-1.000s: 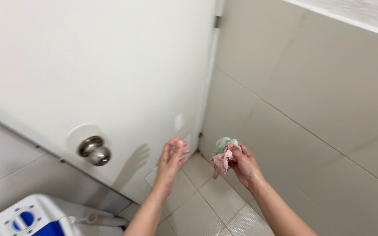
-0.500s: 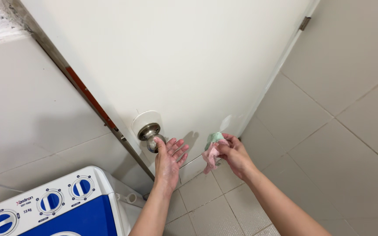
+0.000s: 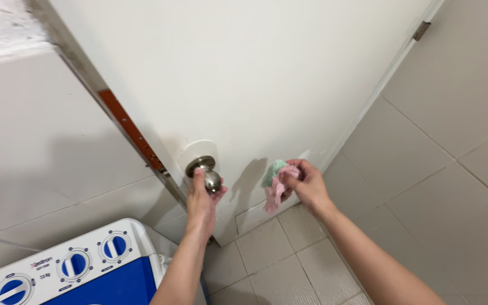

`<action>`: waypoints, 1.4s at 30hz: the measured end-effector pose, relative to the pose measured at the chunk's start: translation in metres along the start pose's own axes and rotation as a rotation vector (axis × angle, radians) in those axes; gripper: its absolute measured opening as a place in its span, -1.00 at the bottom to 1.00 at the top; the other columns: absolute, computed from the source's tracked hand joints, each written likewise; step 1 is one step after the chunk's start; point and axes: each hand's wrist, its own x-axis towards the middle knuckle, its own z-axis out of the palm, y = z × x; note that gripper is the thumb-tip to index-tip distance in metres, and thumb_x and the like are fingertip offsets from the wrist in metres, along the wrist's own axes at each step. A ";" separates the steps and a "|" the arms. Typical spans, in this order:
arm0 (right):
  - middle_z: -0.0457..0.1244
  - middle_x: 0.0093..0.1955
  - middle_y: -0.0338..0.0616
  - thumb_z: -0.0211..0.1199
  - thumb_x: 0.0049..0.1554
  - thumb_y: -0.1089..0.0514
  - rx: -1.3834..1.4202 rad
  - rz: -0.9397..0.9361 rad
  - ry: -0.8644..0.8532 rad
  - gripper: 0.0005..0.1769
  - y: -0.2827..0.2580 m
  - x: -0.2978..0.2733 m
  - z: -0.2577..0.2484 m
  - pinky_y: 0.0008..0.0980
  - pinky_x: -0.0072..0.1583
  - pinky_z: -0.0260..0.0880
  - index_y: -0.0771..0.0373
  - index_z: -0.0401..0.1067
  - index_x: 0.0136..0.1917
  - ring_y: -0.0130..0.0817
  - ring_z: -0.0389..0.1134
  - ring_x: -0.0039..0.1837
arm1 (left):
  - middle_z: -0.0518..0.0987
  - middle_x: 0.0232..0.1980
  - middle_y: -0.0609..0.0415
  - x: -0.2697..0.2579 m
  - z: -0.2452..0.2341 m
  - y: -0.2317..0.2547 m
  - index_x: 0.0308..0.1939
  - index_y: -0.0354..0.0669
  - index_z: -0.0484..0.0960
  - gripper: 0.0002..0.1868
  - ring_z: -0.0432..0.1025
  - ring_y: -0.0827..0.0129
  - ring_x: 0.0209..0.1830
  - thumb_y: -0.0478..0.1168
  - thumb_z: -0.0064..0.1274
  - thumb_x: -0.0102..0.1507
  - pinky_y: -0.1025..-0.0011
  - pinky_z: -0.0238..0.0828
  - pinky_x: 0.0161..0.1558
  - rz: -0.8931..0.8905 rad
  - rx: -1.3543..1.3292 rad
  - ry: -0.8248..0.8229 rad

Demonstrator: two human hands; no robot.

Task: The person prepares a soapy solution in an orange scoop, then uses a cloth to wipe tiled walls and a door frame. The person repeatedly dips the cloth into the solution and scrubs different wall sections and the door edge.

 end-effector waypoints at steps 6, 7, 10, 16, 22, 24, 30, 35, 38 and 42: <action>0.39 -0.06 -0.11 0.26 0.11 0.28 -0.080 -0.102 0.188 -0.63 0.011 0.000 -0.076 -0.37 -0.06 0.47 0.36 0.45 0.20 -0.39 0.41 -0.08 | 0.57 -0.11 0.04 0.006 0.009 -0.037 0.16 -0.15 0.41 -0.26 0.37 0.38 -0.27 0.39 -0.56 0.39 0.29 0.38 -0.02 0.003 -0.542 0.024; 0.39 -0.06 -0.11 0.26 0.10 0.28 -0.088 -0.086 0.227 -0.63 0.011 -0.003 -0.089 -0.37 -0.06 0.46 0.35 0.46 0.20 -0.39 0.40 -0.09 | 0.56 -0.09 0.07 0.007 0.015 -0.050 0.19 -0.12 0.41 -0.28 0.36 0.40 -0.25 0.36 -0.55 0.40 0.31 0.38 0.00 -0.041 -0.538 0.040; 0.38 -0.06 -0.12 0.26 0.11 0.28 -0.117 -0.056 0.331 -0.63 0.009 -0.018 -0.132 -0.38 -0.08 0.46 0.33 0.47 0.21 -0.41 0.39 -0.09 | 0.54 -0.03 0.10 0.006 0.047 -0.091 0.25 -0.09 0.42 -0.34 0.36 0.42 -0.19 0.29 -0.49 0.41 0.34 0.38 0.03 -0.164 -0.488 0.032; 0.38 -0.04 -0.08 0.21 0.15 0.29 -0.222 -0.174 0.504 -0.63 -0.039 -0.048 -0.241 -0.37 -0.15 0.54 0.32 0.44 0.24 -0.34 0.43 -0.10 | 0.56 -0.05 0.09 -0.006 0.156 -0.130 0.22 -0.15 0.49 -0.47 0.42 0.42 -0.17 0.16 -0.24 0.41 0.33 0.42 0.02 -0.305 -0.237 -0.251; 0.32 0.21 0.05 0.31 0.22 0.42 -1.090 -0.809 0.833 -0.65 -0.155 -0.079 -0.343 -0.37 0.03 0.49 0.34 0.39 0.26 -0.18 0.34 0.15 | 0.64 -0.11 0.09 -0.024 0.250 -0.135 0.16 -0.16 0.56 -0.53 0.49 0.42 -0.21 0.08 -0.15 0.37 0.35 0.48 -0.04 -0.297 0.036 -0.447; 0.31 0.37 0.07 0.30 0.11 0.43 -1.473 -0.963 0.828 -0.56 -0.163 -0.071 -0.359 -0.21 0.15 0.47 0.28 0.41 0.26 -0.02 0.32 0.30 | 0.64 -0.12 0.09 -0.028 0.272 -0.144 0.14 -0.16 0.58 -0.54 0.50 0.42 -0.20 0.08 -0.13 0.37 0.36 0.48 -0.04 -0.305 0.062 -0.484; 0.01 0.50 0.16 0.30 -0.01 0.25 -2.034 -0.462 0.187 -0.09 -0.027 -0.021 -0.377 0.14 0.54 -0.06 0.48 0.01 0.53 0.15 0.13 0.44 | 0.66 -0.12 0.09 -0.017 0.306 -0.184 0.11 -0.13 0.59 -0.53 0.52 0.43 -0.21 0.12 -0.18 0.38 0.38 0.49 -0.05 -0.367 0.221 -0.538; -0.21 0.68 0.07 0.16 0.05 0.40 -2.289 -0.284 -0.175 -0.10 0.032 -0.013 -0.373 -0.07 0.53 -0.28 0.34 0.01 0.63 -0.03 -0.17 0.65 | 0.66 -0.14 0.09 0.023 0.317 -0.210 0.09 -0.13 0.61 -0.53 0.52 0.43 -0.24 0.10 -0.20 0.38 0.38 0.49 -0.07 -0.426 0.356 -0.586; 0.11 0.52 -0.02 0.22 -0.09 0.40 -1.992 -0.685 0.257 -0.22 -0.028 -0.014 -0.393 -0.04 0.49 0.11 0.19 0.32 0.44 -0.05 0.13 0.49 | 0.65 -0.15 0.09 0.044 0.320 -0.220 0.08 -0.14 0.61 -0.54 0.52 0.43 -0.24 0.10 -0.21 0.39 0.38 0.48 -0.07 -0.461 0.388 -0.625; 0.28 0.30 -0.12 0.35 0.16 0.33 -1.714 -0.962 0.644 -0.55 -0.095 -0.003 -0.402 -0.02 0.26 0.41 0.25 0.43 0.32 -0.25 0.28 0.25 | 0.65 -0.14 0.07 0.069 0.336 -0.235 0.08 -0.11 0.58 -0.56 0.52 0.43 -0.23 0.09 -0.21 0.39 0.38 0.49 -0.05 -0.515 0.432 -0.661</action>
